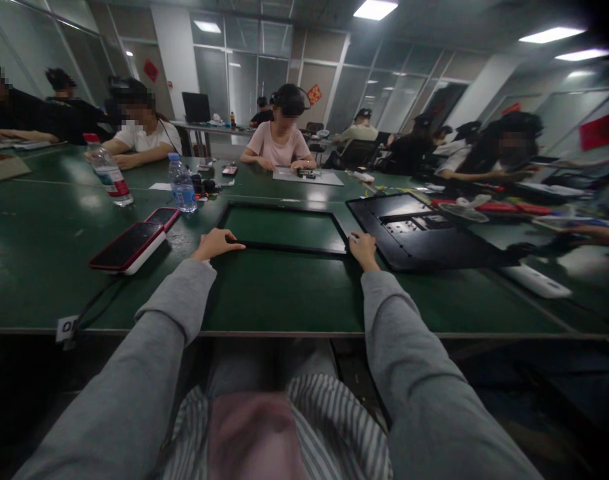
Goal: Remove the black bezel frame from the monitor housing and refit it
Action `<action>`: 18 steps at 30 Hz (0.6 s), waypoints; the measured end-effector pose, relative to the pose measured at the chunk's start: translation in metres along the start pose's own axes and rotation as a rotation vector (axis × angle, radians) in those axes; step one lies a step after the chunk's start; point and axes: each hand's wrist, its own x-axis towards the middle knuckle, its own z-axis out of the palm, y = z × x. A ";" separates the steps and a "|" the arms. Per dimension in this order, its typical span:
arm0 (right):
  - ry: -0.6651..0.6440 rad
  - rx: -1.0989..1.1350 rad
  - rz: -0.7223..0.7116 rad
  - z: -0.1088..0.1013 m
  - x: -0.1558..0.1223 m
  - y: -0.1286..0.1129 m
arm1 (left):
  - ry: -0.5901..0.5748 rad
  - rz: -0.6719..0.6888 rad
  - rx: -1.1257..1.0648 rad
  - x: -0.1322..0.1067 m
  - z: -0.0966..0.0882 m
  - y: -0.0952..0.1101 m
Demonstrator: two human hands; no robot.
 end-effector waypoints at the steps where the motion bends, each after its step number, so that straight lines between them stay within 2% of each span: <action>1: 0.043 -0.003 0.020 -0.004 -0.002 0.000 | -0.021 -0.021 0.010 0.000 -0.001 0.000; 4: 0.269 0.010 0.129 -0.025 -0.003 0.004 | -0.001 -0.076 -0.010 0.002 -0.004 -0.001; 6: 0.468 0.054 0.261 -0.044 -0.002 0.010 | 0.034 -0.108 -0.050 0.002 -0.006 -0.001; 8: 0.634 0.106 0.481 -0.064 0.001 0.020 | 0.068 -0.139 -0.099 0.003 -0.007 -0.002; 9: 0.676 0.122 0.594 -0.073 0.002 0.026 | 0.086 -0.154 -0.125 0.003 -0.007 -0.003; 11: 0.672 0.141 0.829 -0.085 0.004 0.039 | 0.123 -0.177 -0.179 0.004 -0.007 -0.005; 13: 0.590 0.212 0.959 -0.089 0.004 0.052 | 0.159 -0.186 -0.235 0.004 -0.007 -0.006; 15: 0.536 0.370 0.935 -0.084 0.004 0.063 | 0.196 -0.182 -0.298 0.004 -0.008 -0.005; 18: 0.599 0.533 0.826 -0.071 0.001 0.074 | 0.261 -0.196 -0.411 0.001 -0.012 0.004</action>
